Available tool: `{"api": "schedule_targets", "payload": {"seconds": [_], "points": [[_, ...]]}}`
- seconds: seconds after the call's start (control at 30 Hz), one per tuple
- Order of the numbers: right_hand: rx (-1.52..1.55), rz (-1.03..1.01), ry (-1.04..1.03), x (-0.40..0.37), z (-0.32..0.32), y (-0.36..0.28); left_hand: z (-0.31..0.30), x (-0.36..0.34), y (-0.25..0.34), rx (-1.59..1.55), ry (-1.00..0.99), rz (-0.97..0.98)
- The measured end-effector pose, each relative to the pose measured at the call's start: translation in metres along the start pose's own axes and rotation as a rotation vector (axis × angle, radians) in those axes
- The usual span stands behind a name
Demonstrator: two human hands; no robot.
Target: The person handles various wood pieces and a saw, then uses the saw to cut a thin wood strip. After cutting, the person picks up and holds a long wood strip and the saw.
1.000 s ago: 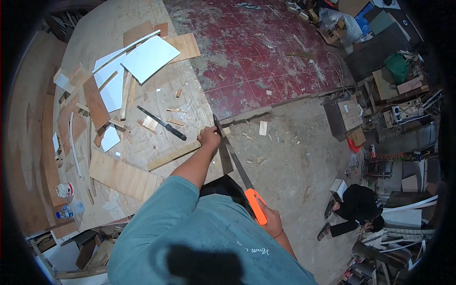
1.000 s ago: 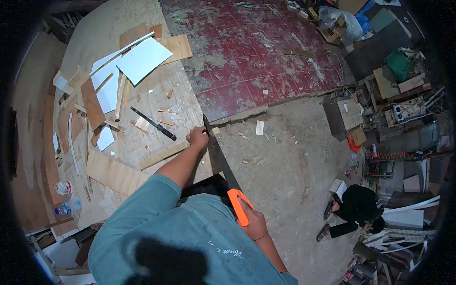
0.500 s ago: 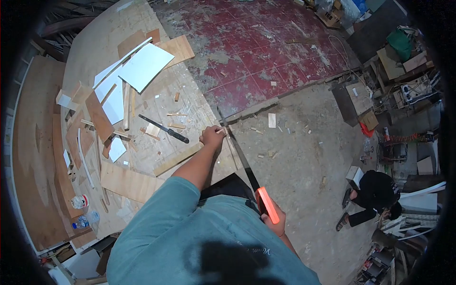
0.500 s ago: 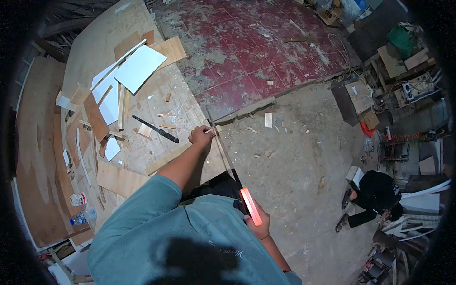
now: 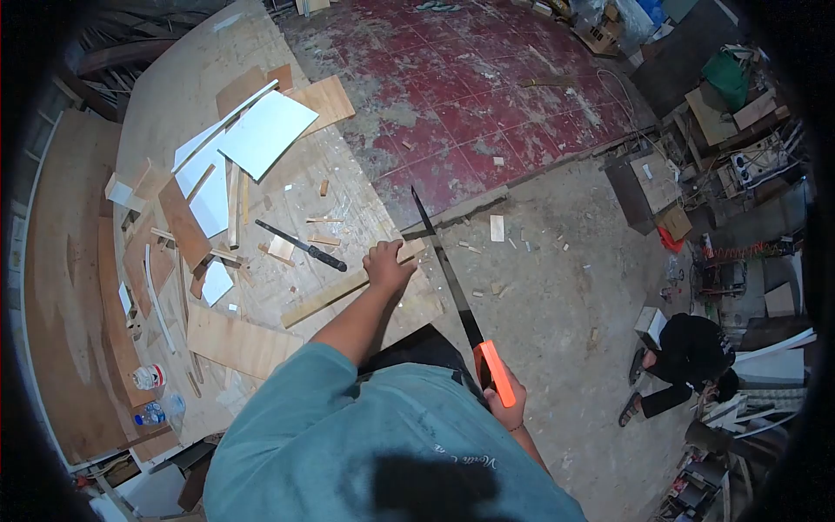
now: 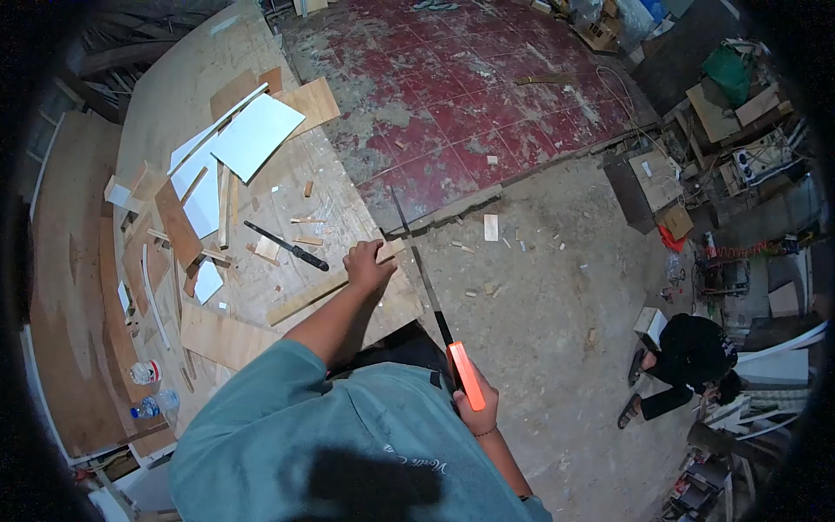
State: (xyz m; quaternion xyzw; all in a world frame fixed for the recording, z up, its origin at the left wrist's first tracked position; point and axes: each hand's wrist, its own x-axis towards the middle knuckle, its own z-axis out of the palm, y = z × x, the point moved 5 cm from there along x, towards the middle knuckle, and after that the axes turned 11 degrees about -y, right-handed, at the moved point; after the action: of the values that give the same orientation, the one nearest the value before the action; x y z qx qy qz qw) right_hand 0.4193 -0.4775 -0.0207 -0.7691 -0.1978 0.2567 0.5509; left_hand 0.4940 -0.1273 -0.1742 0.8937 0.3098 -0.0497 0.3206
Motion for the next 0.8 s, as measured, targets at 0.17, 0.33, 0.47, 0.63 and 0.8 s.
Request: {"api": "schedule_targets", "payload": {"seconds": [0.17, 0.33, 0.47, 0.63, 0.8], "points": [[0.177, 0.154, -0.029, 0.016, 0.011, 0.02, -0.026, -0.02, -0.017, 0.103, -0.017, 0.144], [0.087, -0.02, -0.112, 0.063, 0.032, -0.008, -0.056, -0.068, -0.054, 0.028, 0.098, 0.157], [-0.012, -0.176, -0.196, 0.106, 0.056, -0.029, -0.07, -0.112, -0.097, -0.031, 0.153, -0.011], [-0.338, -0.322, -0.312, 0.168, 0.09, -0.055, -0.074, -0.146, -0.15, -0.059, 0.103, -0.283], [-0.594, -0.517, -0.374, 0.225, 0.136, -0.077, -0.065, -0.159, -0.158, 0.032, -0.029, -0.309]]}}
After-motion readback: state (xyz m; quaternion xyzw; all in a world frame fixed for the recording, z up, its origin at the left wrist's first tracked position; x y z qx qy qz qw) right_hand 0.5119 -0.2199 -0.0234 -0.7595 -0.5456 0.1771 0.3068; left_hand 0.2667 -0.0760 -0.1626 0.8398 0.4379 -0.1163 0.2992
